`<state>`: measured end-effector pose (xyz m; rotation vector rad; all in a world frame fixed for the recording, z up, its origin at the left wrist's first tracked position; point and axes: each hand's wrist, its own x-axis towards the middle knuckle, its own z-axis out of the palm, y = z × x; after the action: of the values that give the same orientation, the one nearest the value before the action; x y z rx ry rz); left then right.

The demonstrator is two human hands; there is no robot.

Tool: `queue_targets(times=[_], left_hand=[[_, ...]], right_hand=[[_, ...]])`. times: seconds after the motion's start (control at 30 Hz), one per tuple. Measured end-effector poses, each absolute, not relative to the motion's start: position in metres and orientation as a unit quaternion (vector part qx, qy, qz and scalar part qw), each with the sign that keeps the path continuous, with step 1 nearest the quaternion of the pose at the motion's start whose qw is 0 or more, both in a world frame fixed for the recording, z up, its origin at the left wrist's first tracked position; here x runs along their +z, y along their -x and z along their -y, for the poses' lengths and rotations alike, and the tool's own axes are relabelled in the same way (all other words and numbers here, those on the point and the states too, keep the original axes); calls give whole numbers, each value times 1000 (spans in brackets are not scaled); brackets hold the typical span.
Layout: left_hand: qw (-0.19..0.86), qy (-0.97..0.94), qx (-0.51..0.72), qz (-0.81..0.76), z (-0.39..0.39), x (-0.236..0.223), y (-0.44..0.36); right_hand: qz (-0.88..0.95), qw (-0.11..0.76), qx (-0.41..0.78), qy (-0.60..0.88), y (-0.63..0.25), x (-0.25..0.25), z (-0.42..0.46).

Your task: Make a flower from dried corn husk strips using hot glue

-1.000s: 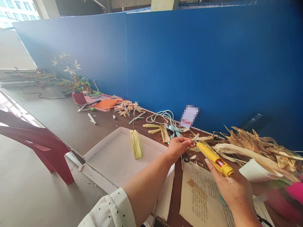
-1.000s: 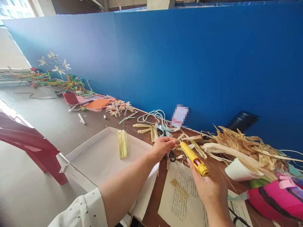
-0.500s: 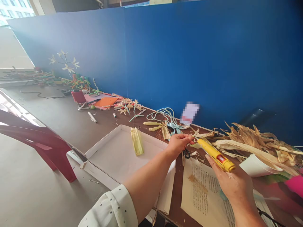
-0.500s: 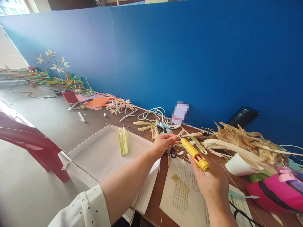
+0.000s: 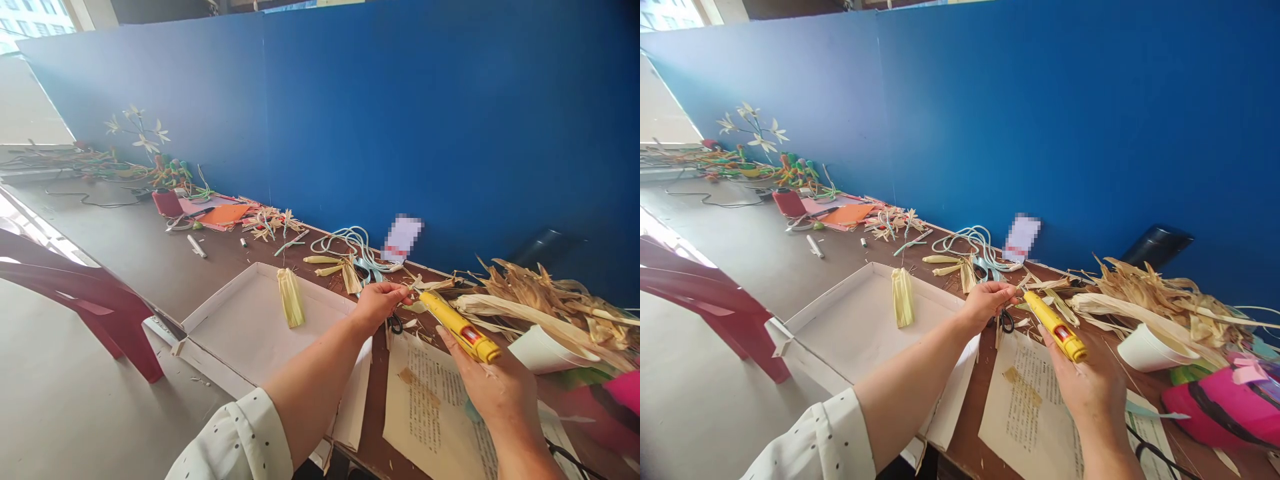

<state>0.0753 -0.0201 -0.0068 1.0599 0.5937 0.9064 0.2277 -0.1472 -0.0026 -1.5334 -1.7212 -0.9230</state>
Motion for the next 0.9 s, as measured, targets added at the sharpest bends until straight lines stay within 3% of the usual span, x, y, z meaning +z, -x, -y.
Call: queue_targets(times=[0.9], left_hand=[[745,-460,415,-247,18,-10,-77]], right_hand=[[677,339,-341,558,-229,-4,144]])
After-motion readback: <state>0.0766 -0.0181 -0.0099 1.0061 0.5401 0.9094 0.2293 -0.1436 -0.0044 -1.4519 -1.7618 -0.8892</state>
